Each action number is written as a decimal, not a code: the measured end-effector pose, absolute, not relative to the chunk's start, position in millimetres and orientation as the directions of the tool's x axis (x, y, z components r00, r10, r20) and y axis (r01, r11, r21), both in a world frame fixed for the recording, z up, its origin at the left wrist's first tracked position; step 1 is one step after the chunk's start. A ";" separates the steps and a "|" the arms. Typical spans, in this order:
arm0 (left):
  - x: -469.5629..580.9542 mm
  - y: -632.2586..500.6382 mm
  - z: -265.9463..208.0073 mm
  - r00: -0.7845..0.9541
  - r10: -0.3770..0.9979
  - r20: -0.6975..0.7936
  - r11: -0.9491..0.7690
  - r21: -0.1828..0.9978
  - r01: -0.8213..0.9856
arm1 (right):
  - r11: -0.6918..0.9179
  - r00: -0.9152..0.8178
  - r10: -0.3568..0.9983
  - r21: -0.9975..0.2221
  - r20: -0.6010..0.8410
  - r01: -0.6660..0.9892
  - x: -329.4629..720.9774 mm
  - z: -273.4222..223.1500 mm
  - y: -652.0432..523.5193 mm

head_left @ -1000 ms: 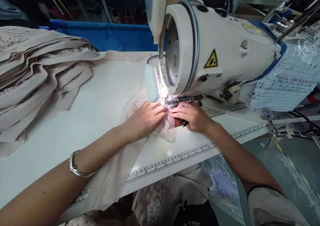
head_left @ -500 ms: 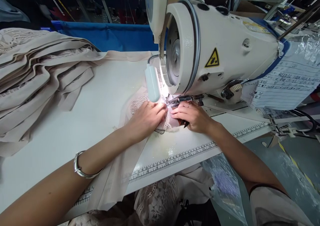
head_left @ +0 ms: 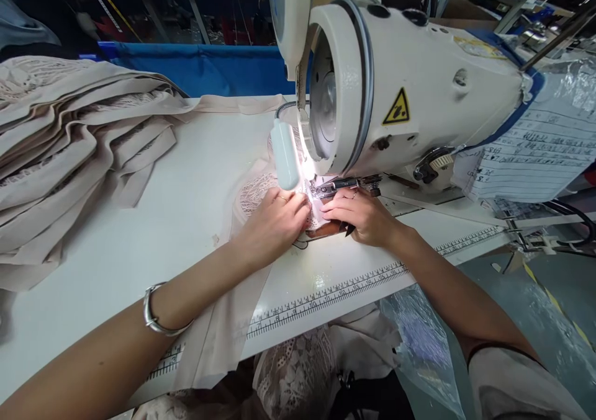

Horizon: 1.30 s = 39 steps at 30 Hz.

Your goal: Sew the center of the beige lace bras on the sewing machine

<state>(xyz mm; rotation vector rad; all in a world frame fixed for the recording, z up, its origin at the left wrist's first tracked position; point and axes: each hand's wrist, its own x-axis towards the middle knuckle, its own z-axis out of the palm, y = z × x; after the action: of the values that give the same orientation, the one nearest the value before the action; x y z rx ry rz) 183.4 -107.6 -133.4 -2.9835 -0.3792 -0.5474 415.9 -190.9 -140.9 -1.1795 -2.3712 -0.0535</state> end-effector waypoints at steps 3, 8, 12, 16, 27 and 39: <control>185.2 -111.7 -137.8 0.932 0.132 0.338 -0.989 -0.012 0.144 | 0.625 -0.504 0.743 -0.189 0.441 0.757 417.4 -143.4 -190.6; 185.0 -113.4 -142.2 0.940 0.113 0.323 -0.992 0.086 0.090 | 0.630 -0.493 0.722 -0.167 0.485 0.758 417.9 -141.4 -191.9; 184.7 -110.0 -143.0 0.927 0.177 0.329 -0.981 0.130 0.142 | 0.638 -0.492 0.715 -0.174 0.497 0.750 418.1 -139.8 -192.5; 184.2 -102.2 -143.9 0.918 0.193 0.346 -0.977 0.150 0.149 | 0.631 -0.482 0.722 -0.186 0.497 0.753 419.9 -142.7 -191.0; 181.2 -82.7 -140.2 0.915 0.324 0.240 -0.934 0.235 0.269 | 0.611 -0.470 0.743 -0.194 0.477 0.768 422.4 -147.3 -187.8; 172.7 -71.0 -143.9 0.633 0.740 0.228 -0.668 0.356 0.653 | 0.587 -0.482 0.768 -0.162 0.422 0.793 420.4 -131.8 -194.4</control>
<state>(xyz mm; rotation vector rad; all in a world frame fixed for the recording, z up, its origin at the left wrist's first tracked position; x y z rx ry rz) 172.7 -71.0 -143.9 -3.0519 -1.3254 -0.6123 420.4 -194.4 -131.8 -1.2473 -2.3668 -0.0758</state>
